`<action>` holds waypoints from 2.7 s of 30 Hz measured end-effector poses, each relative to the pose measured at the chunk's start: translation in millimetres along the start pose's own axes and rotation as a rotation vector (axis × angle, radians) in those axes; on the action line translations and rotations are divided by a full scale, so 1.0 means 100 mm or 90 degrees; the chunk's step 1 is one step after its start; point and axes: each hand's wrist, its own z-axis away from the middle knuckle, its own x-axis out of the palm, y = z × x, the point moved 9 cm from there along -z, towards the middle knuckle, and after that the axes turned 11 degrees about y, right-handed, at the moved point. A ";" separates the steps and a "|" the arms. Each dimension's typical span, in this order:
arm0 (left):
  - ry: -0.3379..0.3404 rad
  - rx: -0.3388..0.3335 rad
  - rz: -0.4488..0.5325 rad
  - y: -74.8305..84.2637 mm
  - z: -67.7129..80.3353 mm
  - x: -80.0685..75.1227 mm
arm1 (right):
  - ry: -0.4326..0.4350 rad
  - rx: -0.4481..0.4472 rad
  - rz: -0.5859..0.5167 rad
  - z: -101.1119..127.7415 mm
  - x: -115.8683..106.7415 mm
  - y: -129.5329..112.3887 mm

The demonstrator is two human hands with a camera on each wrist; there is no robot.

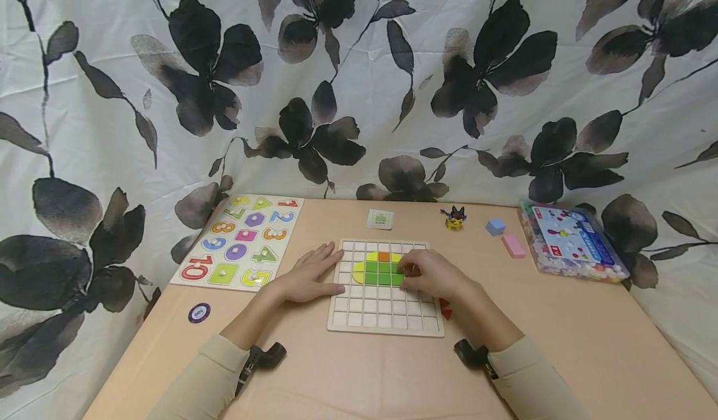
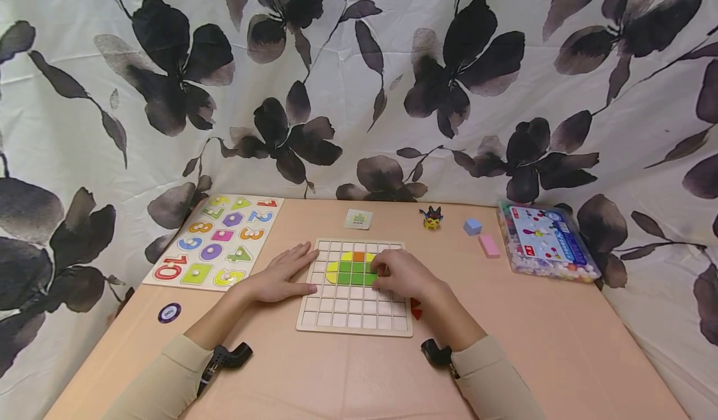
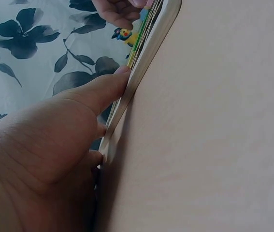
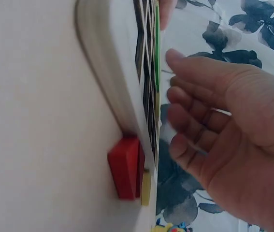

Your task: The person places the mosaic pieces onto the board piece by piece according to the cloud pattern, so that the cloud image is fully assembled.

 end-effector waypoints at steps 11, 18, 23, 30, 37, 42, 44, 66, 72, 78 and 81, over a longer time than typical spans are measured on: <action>0.000 -0.001 0.003 0.01 0.00 0.01 | 0.038 0.013 -0.032 0.05 -0.32 0.12; 0.008 0.011 -0.001 0.04 0.01 -0.01 | 0.075 0.000 -0.024 0.08 -0.56 0.16; 0.009 0.011 -0.002 0.05 0.01 -0.01 | 0.101 0.030 -0.026 0.11 -0.69 0.26; 0.009 0.012 0.002 0.05 0.02 -0.01 | 0.124 0.018 -0.027 0.11 -0.79 0.38; 0.010 0.012 -0.002 0.03 0.01 0.00 | 0.098 0.061 -0.011 0.13 -0.76 0.52; 0.009 0.013 -0.007 0.04 0.00 0.01 | 0.063 0.058 -0.025 0.14 -0.70 0.59; 0.008 0.013 -0.009 0.04 0.00 0.01 | 0.045 0.054 -0.038 0.14 -0.67 0.62; 0.004 0.002 0.004 0.04 0.01 0.00 | -0.062 0.133 -0.065 0.17 -0.39 0.81; 0.007 0.003 0.005 0.03 0.01 0.00 | -0.059 0.121 -0.068 0.16 -0.35 0.80; 0.007 0.004 0.003 0.04 0.01 0.00 | -0.058 0.120 -0.052 0.16 -0.38 0.78; 0.005 0.002 0.003 0.04 0.01 0.00 | -0.067 0.122 -0.048 0.17 -0.38 0.77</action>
